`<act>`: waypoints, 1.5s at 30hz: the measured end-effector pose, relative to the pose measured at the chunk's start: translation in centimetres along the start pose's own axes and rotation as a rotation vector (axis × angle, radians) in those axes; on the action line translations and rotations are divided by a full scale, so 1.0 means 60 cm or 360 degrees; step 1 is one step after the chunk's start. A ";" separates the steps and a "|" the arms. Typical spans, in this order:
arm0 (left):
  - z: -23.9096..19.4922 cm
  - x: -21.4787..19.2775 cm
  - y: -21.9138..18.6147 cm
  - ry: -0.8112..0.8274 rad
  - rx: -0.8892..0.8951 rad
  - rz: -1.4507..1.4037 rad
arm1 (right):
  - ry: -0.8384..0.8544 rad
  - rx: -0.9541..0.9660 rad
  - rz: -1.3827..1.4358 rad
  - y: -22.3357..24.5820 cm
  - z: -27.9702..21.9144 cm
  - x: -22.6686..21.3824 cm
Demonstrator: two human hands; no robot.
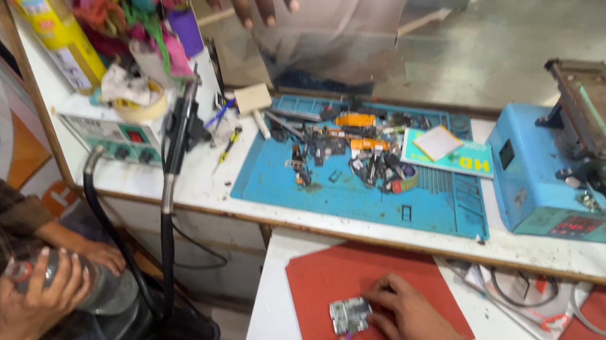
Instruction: The person uses a purple plastic tool to scrape and clean the surface of a small green circuit board placed on a red mat. They repeatedly flip the board and scrape different areas. Towards the end, they use a heat gun to apply hot air to the board.
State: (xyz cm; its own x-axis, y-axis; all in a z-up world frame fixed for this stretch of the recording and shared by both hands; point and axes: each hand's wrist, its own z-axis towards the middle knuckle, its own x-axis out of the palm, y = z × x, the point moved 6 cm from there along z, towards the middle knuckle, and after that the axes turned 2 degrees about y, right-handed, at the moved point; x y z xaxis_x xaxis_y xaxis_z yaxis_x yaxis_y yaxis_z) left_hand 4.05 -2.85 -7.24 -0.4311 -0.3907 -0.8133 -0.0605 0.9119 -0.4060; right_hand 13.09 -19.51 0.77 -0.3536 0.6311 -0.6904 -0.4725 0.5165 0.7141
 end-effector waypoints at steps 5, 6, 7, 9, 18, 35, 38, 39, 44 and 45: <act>-0.042 -0.058 0.017 -0.0466 -0.0120 -0.0249 | -0.0003 0.0093 -0.0005 0.006 0.003 -0.001; -0.045 -0.062 0.018 -0.0434 -0.0125 -0.0331 | 0.0029 0.0157 0.0018 0.006 0.004 -0.003; -0.049 -0.061 0.010 -0.0366 -0.0049 -0.0298 | 0.0027 0.0125 0.0003 0.013 0.001 -0.005; -0.052 -0.059 -0.009 -0.0233 0.0101 -0.0226 | 0.0018 0.0058 -0.0028 0.022 0.002 -0.012; -0.038 -0.040 -0.033 0.0037 -0.0025 -0.0123 | 0.0035 0.0162 -0.0007 0.019 0.014 -0.013; -0.092 -0.122 -0.055 -0.0737 0.0145 -0.0192 | -0.0092 -0.0079 -0.0157 0.020 0.010 -0.005; -0.099 -0.102 -0.081 -0.0579 0.0286 -0.0075 | -0.0027 0.0020 -0.0106 0.017 -0.003 -0.007; -0.100 -0.103 -0.076 -0.0559 0.0228 -0.0141 | -0.0005 0.0047 -0.0065 0.016 0.000 -0.006; -0.104 -0.129 -0.048 -0.0755 0.0403 -0.0284 | -0.0039 -0.0017 -0.0066 0.027 -0.002 -0.007; -0.100 -0.127 -0.045 -0.0748 0.0389 -0.0239 | -0.0028 -0.0032 -0.0066 0.027 0.000 -0.009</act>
State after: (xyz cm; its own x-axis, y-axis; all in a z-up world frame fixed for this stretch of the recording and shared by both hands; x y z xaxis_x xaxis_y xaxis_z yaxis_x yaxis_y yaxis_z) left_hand 2.09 -1.58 2.58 0.0180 -0.5795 -0.8147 0.1448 0.8078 -0.5714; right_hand 12.49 -19.00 2.31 -0.3194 0.6195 -0.7171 -0.5025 0.5308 0.6825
